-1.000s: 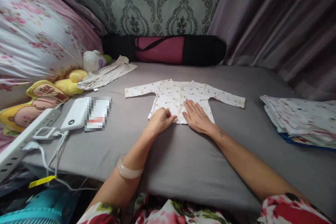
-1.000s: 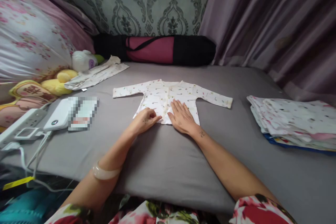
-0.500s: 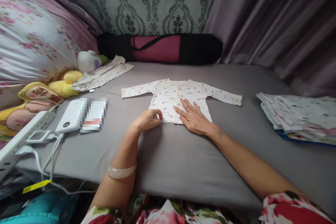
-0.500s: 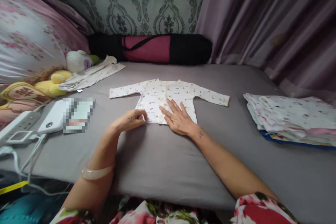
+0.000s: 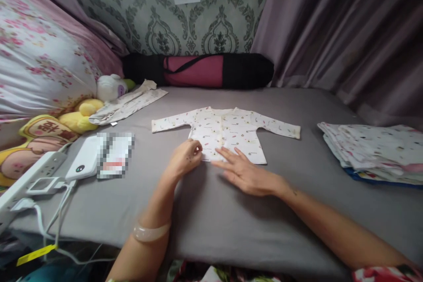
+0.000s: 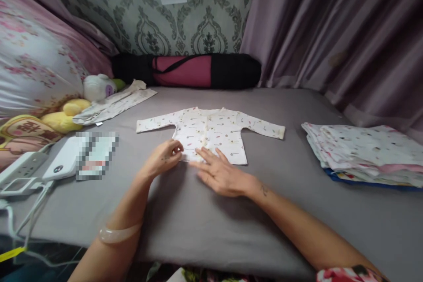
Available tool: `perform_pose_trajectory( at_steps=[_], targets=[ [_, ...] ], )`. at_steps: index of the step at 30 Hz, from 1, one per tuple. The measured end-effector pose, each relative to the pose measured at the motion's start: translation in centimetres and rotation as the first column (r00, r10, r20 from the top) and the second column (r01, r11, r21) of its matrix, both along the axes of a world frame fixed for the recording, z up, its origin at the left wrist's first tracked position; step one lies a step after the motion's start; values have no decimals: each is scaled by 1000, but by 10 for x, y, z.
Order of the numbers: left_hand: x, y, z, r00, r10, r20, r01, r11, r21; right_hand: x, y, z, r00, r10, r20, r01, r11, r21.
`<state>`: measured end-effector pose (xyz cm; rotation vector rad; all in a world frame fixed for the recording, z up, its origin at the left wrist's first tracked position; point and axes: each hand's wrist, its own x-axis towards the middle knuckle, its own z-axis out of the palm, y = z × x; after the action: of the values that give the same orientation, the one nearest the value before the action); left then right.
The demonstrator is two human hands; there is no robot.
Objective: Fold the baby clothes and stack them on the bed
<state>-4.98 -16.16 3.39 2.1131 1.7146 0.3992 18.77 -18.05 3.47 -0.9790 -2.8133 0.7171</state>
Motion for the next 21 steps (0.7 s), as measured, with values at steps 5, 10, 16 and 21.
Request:
perform_pose_trajectory(
  at_steps=[5,10,16,21],
  targets=[
    [34,-5,-24,958,-285,12,275,936,218,16,59,-19,899,-436,37,417,880,226],
    [41,-8,-38,942,-315,-113,319,947,24,23,66,-43,882,-454,128,405,868,288],
    [36,-6,-43,939,-315,-140,319,948,5,31,22,-35,947,-301,108,272,935,227],
    [34,-5,-47,939,-317,-133,325,945,42,40,-12,-26,973,-215,83,206,973,107]
  ],
)
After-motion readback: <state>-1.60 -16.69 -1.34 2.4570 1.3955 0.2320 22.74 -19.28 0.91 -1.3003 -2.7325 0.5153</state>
